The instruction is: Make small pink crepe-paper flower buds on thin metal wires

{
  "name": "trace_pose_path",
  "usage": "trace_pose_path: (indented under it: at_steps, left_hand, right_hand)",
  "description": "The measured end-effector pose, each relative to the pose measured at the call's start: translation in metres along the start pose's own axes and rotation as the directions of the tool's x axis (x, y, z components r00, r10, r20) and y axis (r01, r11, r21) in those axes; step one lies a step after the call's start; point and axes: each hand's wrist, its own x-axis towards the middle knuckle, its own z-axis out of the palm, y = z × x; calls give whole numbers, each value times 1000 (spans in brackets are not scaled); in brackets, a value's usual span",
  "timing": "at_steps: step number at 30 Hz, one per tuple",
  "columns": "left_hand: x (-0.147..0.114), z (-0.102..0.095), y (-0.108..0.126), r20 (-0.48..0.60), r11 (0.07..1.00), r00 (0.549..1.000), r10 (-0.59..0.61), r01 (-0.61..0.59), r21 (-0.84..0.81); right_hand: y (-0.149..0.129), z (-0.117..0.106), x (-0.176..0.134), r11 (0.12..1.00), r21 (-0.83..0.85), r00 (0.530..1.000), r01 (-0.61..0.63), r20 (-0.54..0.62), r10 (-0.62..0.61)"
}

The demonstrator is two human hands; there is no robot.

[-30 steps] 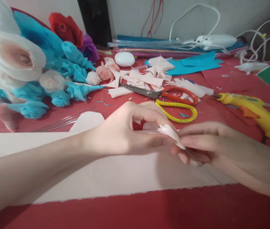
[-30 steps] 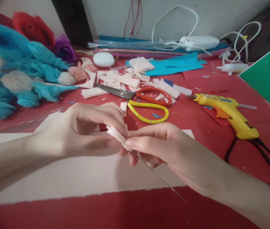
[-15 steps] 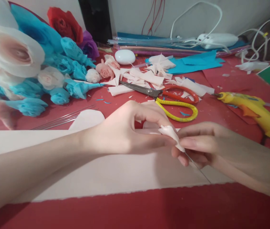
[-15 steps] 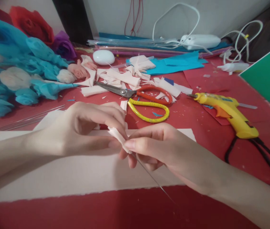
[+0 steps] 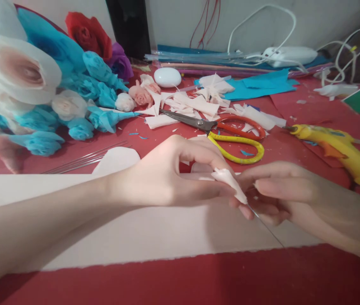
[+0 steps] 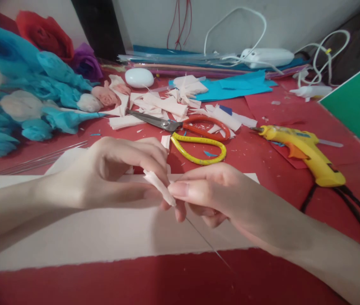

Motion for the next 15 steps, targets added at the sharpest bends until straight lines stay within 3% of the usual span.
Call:
trace_pose_path:
  at_steps: [3,6,10,15]
  left_hand:
    - [0,0,1,-21,999,999,-36,36,25]
    - [0,0,0,-48,998,997,-58,60,37]
    - [2,1,0,-61,998,997,-56,58,37]
    - [2,1,-1,-72,998,996,-55,56,11]
  right_hand:
    - [-2,0,1,990,-118,986,80,-137,-96]
    - [-4,0,2,957,-218,940,194,-237,-245]
    - [-5,0,0,880,-369,883,299,-243,-401]
    - [-7,2,-1,845,-429,869,320,-221,-442]
